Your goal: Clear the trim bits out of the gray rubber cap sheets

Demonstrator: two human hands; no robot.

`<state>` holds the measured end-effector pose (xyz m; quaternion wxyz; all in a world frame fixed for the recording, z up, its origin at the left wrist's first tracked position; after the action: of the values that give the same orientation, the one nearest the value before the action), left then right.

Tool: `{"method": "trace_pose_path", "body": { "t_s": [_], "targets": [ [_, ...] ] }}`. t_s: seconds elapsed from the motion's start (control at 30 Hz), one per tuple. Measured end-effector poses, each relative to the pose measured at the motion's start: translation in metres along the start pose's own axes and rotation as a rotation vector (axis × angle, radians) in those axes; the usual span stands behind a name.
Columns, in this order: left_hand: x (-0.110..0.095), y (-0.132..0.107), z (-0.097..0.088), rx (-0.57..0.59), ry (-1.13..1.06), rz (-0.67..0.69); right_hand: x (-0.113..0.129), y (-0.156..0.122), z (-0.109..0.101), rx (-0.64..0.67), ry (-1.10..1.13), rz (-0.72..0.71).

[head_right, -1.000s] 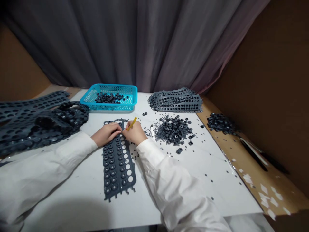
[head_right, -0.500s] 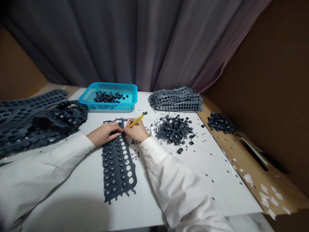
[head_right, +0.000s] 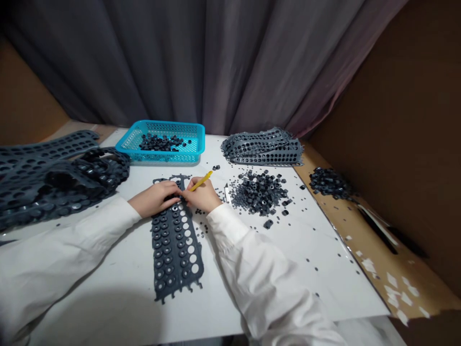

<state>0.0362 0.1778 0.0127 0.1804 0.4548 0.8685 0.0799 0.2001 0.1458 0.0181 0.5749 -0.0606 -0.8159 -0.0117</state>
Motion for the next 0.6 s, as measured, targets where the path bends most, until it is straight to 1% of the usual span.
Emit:
{"method": "trace_pose_path", "body": {
  "t_s": [0.1, 0.23, 0.37, 0.47, 0.6],
  "targets": [
    [-0.002, 0.0, 0.0, -0.002, 0.064, 0.033, 0.003, -0.002, 0.001, 0.001, -0.033, -0.015],
    [-0.011, -0.001, 0.0, -0.011, 0.203, 0.068, 0.005, -0.004, 0.002, -0.027, -0.108, -0.057],
    [-0.019, 0.0, 0.0, -0.031, 0.31, 0.089, 0.004, -0.004, 0.003, -0.023, -0.093, 0.0],
    [-0.02, 0.001, 0.0, -0.048, 0.346, 0.104, 0.003, -0.004, 0.003, -0.017, -0.085, 0.02],
    [-0.019, 0.002, 0.0, -0.068, 0.344, 0.12, 0.005, -0.006, 0.003, -0.026, -0.091, 0.006]
  ]
}}
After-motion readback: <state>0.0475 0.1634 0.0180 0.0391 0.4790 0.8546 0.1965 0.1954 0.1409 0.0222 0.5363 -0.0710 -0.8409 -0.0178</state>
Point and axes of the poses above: each hand's wrist, its own y-axis towards the middle knuckle, its own z-axis out of the palm, x = y × z, the point moved 1 cm from there along y, towards the middle knuckle, and after that the axes turned 10 degrees about -x, right-handed, at the moved point
